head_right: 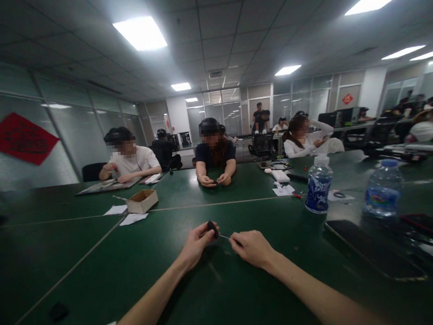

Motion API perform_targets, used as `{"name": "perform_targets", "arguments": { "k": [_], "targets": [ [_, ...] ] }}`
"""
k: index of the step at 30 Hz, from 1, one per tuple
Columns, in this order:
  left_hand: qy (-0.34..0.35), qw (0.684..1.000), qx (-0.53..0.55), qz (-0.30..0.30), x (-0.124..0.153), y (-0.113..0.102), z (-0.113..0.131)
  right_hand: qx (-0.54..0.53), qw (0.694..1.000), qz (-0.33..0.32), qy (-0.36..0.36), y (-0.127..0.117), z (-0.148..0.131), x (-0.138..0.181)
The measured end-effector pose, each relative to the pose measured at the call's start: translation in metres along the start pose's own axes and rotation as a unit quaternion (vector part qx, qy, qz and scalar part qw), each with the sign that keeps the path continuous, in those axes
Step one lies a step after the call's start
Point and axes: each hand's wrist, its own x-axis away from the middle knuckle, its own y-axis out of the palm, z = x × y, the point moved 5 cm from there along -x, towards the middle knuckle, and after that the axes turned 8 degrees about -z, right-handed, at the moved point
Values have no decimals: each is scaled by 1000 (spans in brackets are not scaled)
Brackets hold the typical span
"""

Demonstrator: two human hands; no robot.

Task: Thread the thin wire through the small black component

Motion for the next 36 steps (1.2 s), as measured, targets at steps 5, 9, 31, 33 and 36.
{"name": "perform_targets", "arguments": {
  "k": [5,9,31,33,36],
  "targets": [
    [-4,1000,7,-18,-2,-1,-4,-7,1000,0,2,0,0,1],
    [-9,999,19,-34,-3,-2,-8,-10,1000,16,6,-1,1,2],
    [7,1000,19,-9,0,1,-2,-17,1000,14,15,-1,-2,0],
    [8,1000,17,-10,0,2,0,-15,1000,14,21,-2,-2,1],
    [14,1000,1,-19,0,2,1,-19,1000,13,19,-3,-2,1]
  ]
}}
